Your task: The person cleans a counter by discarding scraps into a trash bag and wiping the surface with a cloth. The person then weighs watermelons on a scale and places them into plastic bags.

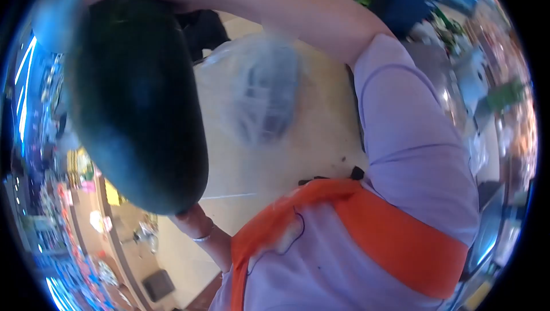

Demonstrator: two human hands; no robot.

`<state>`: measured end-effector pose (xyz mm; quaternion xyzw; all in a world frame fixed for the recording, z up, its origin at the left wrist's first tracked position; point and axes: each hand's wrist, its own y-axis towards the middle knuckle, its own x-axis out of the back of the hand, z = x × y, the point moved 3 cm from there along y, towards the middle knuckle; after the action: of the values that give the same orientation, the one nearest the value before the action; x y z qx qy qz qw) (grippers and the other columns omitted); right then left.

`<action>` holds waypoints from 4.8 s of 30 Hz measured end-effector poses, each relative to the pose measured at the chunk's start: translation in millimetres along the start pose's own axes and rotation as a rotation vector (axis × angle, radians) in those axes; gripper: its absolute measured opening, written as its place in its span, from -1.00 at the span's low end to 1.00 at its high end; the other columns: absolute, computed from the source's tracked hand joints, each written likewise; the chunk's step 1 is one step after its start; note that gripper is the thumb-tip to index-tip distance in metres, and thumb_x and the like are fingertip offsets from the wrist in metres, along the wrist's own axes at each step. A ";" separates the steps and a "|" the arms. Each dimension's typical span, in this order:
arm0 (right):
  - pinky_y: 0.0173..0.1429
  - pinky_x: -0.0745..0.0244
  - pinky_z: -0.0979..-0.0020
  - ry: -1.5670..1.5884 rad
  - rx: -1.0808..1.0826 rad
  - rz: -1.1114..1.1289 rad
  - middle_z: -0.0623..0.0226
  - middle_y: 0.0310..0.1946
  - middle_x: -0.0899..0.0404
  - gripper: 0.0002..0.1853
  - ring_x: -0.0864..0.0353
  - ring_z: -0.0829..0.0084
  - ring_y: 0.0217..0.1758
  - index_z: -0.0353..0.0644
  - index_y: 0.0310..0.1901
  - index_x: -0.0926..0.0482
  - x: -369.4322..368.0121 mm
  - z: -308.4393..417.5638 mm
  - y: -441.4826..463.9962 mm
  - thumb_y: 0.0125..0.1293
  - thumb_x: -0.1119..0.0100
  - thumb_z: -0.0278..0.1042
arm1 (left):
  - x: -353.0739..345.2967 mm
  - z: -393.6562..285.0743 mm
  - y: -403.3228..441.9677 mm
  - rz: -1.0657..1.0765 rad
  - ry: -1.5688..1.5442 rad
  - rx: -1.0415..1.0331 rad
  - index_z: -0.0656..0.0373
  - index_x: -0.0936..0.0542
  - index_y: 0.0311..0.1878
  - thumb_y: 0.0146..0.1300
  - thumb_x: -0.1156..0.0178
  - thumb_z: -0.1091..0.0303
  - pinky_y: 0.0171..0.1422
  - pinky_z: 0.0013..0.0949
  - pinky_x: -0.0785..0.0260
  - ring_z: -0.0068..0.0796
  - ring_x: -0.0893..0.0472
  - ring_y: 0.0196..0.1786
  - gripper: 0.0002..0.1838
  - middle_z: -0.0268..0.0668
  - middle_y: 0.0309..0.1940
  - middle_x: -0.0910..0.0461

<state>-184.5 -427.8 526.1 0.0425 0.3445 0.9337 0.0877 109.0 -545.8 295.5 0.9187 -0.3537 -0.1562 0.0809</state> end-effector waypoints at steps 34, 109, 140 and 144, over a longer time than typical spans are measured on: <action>0.17 -0.30 0.40 -0.275 -0.405 -1.589 0.28 0.08 -0.46 -0.44 -0.43 0.44 0.11 -0.14 0.18 -0.39 5.4 223.6 -572.1 0.32 0.10 0.11 | -383.7 69.4 -102.3 1.117 0.269 0.319 0.22 -0.37 0.21 0.26 0.28 -0.35 -0.02 -0.40 -0.44 -0.47 -0.54 -0.02 -0.20 -0.22 0.00 -0.49; -0.03 -0.35 0.48 -1.354 0.082 -1.777 0.29 -0.22 -0.46 -0.81 -0.44 0.48 -0.10 -0.26 -0.13 -0.46 -87.3 242.9 -560.9 0.22 0.05 -0.53 | -202.7 145.1 -204.8 1.002 0.378 -0.001 0.23 -0.51 -0.44 0.16 -0.03 0.36 -0.48 -0.39 -0.25 -0.50 -0.41 -0.56 -0.84 -0.32 -0.66 -0.42; -0.16 -0.41 0.25 -0.033 -1.214 -1.843 0.15 -0.31 -0.56 -0.83 -0.53 0.17 -0.26 -0.21 -0.28 -0.52 -302.6 -111.2 -882.9 0.11 -0.17 -0.35 | -158.1 122.9 -366.2 0.664 0.356 0.899 0.28 -0.51 -0.39 0.34 0.05 0.22 -0.52 -0.52 -0.17 -0.61 -0.32 -0.63 -0.68 -0.40 -0.71 -0.33; -0.53 -0.20 0.45 0.215 -0.807 -1.775 0.37 -0.61 -0.40 -0.84 -0.32 0.47 -0.63 -0.22 -0.41 -0.56 -272.5 -98.2 -831.0 0.12 -0.20 -0.29 | -151.2 131.6 -369.5 0.712 0.360 0.940 0.28 -0.51 -0.37 0.35 0.05 0.18 -0.55 -0.52 -0.18 -0.60 -0.32 -0.64 -0.65 -0.40 -0.69 -0.33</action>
<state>181.0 78.1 -94.3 -0.3504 -0.0878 0.5750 0.7341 188.5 -176.6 111.1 0.6936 -0.6504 0.2105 -0.2271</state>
